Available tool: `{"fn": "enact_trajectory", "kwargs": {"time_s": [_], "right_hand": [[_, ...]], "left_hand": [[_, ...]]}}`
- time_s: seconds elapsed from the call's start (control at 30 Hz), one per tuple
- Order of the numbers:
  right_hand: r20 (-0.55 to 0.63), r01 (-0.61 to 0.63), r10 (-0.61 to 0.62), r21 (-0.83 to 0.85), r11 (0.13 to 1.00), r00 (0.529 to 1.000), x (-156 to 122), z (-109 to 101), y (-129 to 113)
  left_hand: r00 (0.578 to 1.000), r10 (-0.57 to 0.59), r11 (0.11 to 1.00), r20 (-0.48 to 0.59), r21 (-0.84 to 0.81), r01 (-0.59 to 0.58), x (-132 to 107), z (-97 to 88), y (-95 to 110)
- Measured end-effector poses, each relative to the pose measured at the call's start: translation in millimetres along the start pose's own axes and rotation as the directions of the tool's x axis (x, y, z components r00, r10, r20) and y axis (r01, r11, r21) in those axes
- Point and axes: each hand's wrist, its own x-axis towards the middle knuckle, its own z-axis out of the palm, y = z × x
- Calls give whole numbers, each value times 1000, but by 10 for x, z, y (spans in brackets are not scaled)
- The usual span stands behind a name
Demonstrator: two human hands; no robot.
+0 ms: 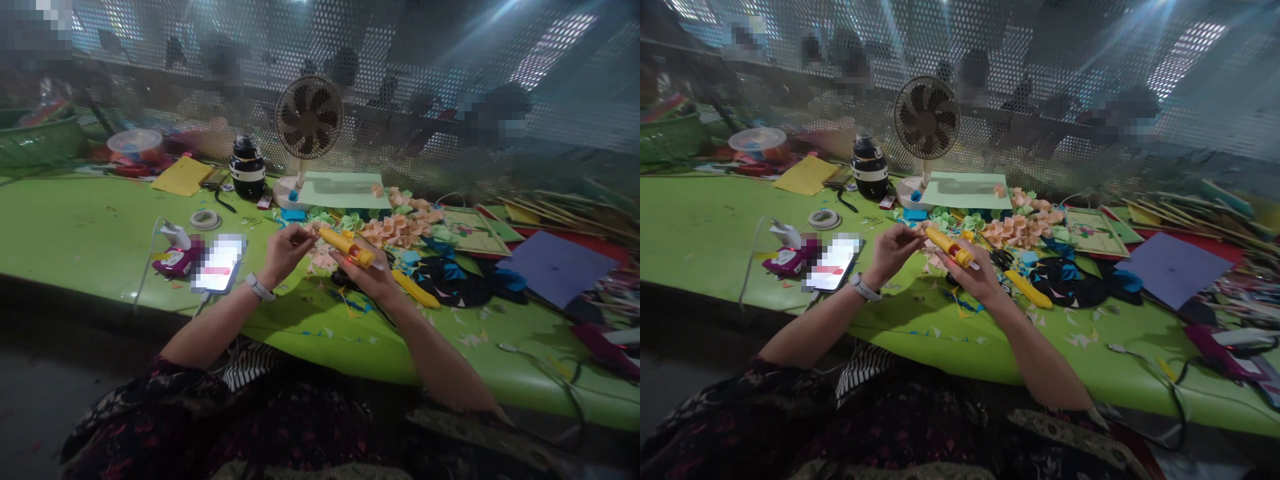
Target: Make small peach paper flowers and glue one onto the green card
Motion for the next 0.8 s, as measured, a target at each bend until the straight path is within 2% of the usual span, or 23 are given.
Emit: {"fn": "enact_trajectory", "kwargs": {"time_s": [0.4,0.8], "right_hand": [[-6,-23,23,-6,1000,1000,-5,2,-21],[-3,-46,46,11,999,999,-20,4,9]], "left_hand": [[999,48,999,3,17,-48,-5,0,-26],[999,28,999,16,40,-29,-5,-11,7]]}}
